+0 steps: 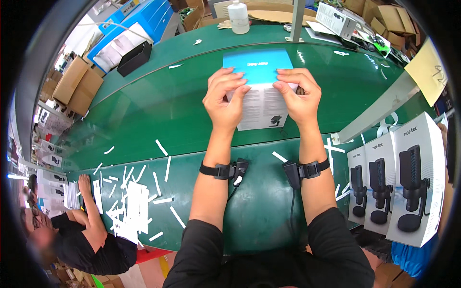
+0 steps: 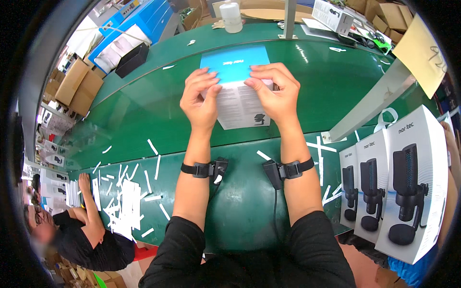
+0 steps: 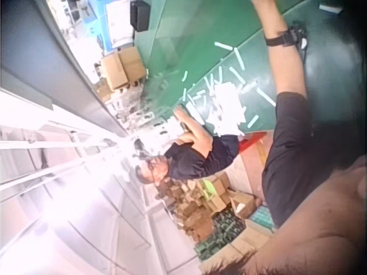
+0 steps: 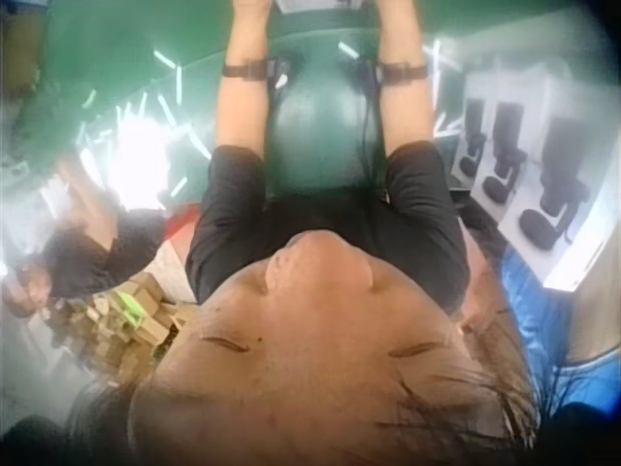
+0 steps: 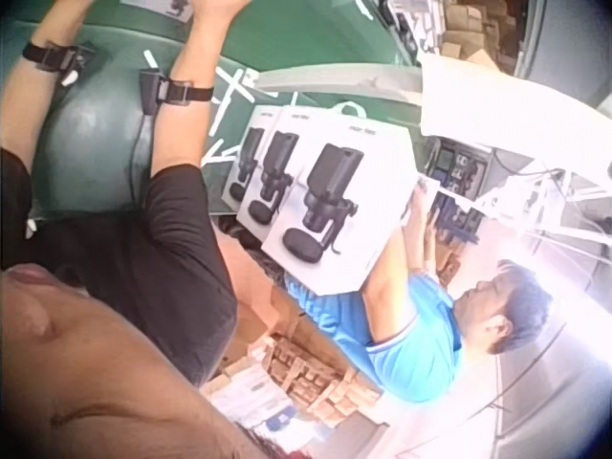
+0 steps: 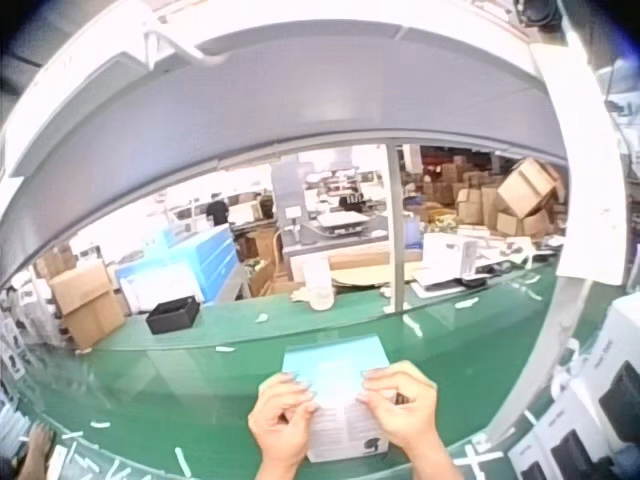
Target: Packing microphones into retail boxes on a factory assembly line.
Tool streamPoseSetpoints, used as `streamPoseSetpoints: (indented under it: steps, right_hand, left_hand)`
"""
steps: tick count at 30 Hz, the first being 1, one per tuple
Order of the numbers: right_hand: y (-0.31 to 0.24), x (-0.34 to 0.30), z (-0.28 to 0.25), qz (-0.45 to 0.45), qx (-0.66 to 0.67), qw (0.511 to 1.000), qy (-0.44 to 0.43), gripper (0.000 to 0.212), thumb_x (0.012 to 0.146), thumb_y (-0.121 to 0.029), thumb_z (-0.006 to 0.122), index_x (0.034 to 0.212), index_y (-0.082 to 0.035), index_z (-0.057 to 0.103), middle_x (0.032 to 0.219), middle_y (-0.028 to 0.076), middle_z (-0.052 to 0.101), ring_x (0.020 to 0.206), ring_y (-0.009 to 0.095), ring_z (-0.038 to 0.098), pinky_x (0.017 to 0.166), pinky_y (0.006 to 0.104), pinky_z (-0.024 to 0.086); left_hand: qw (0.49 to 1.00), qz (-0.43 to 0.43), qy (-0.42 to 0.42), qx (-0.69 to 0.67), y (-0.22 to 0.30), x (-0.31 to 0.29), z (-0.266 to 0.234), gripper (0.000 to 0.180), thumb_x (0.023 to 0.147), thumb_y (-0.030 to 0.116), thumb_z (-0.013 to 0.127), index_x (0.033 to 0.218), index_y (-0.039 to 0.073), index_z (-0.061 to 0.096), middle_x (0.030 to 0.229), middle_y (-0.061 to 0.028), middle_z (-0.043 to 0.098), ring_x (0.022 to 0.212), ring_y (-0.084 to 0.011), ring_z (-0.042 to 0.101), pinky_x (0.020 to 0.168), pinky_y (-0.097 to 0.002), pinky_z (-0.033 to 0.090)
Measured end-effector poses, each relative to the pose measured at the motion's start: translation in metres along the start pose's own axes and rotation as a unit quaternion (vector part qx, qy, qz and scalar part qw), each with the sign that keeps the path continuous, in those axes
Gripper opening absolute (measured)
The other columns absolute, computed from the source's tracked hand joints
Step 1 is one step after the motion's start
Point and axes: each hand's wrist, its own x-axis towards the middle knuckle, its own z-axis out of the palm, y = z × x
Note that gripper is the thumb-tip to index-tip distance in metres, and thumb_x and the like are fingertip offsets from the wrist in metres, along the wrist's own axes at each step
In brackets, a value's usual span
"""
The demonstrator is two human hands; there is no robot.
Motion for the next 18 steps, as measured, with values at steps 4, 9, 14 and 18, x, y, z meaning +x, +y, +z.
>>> streamPoseSetpoints:
  steps: [4, 9, 14, 18]
  right_hand:
    - [0.012, 0.001, -0.009, 0.071, 0.172, 0.982, -0.036, 0.012, 0.077, 0.005, 0.076, 0.087, 0.001, 0.071, 0.098, 0.015, 0.069, 0.094, 0.022, 0.066, 0.081, 0.0316, 0.053]
    - [0.023, 0.003, -0.012, 0.092, 0.21, 0.972, -0.045, 0.012, 0.079, 0.007, 0.074, 0.088, 0.002, 0.07, 0.1, 0.015, 0.069, 0.096, 0.022, 0.066, 0.084, 0.0321, 0.052]
    - [0.021, 0.009, -0.014, 0.098, 0.207, 0.973, -0.021, 0.016, 0.076, 0.011, 0.074, 0.089, 0.003, 0.07, 0.099, 0.016, 0.069, 0.099, 0.023, 0.065, 0.087, 0.0329, 0.052]
    - [0.022, 0.016, -0.026, 0.11, 0.205, 0.969, -0.083, 0.03, 0.072, 0.014, 0.074, 0.1, 0.005, 0.069, 0.109, 0.015, 0.066, 0.108, 0.025, 0.062, 0.093, 0.0332, 0.05]
  left_hand:
    - [0.997, -0.019, -0.009, -0.08, -0.007, 0.0, -0.005, 0.014, 0.081, 0.008, 0.078, 0.092, 0.003, 0.07, 0.099, -0.0108, 0.071, 0.109, -0.0301, 0.062, 0.096, -0.0418, 0.048]
    - [0.995, -0.029, 0.035, -0.091, -0.01, 0.001, 0.01, 0.014, 0.076, 0.004, 0.08, 0.086, 0.003, 0.07, 0.093, -0.0098, 0.072, 0.105, -0.0295, 0.063, 0.093, -0.0407, 0.05]
    - [0.996, -0.03, 0.027, -0.081, -0.011, 0.007, 0.014, 0.018, 0.073, 0.0, 0.079, 0.087, 0.003, 0.069, 0.094, -0.0088, 0.072, 0.105, -0.0299, 0.063, 0.093, -0.0413, 0.05]
    - [0.994, -0.059, -0.052, -0.072, -0.009, 0.019, 0.001, 0.033, 0.069, 0.007, 0.082, 0.099, 0.005, 0.068, 0.109, -0.0122, 0.069, 0.115, -0.0346, 0.059, 0.098, -0.0454, 0.046]
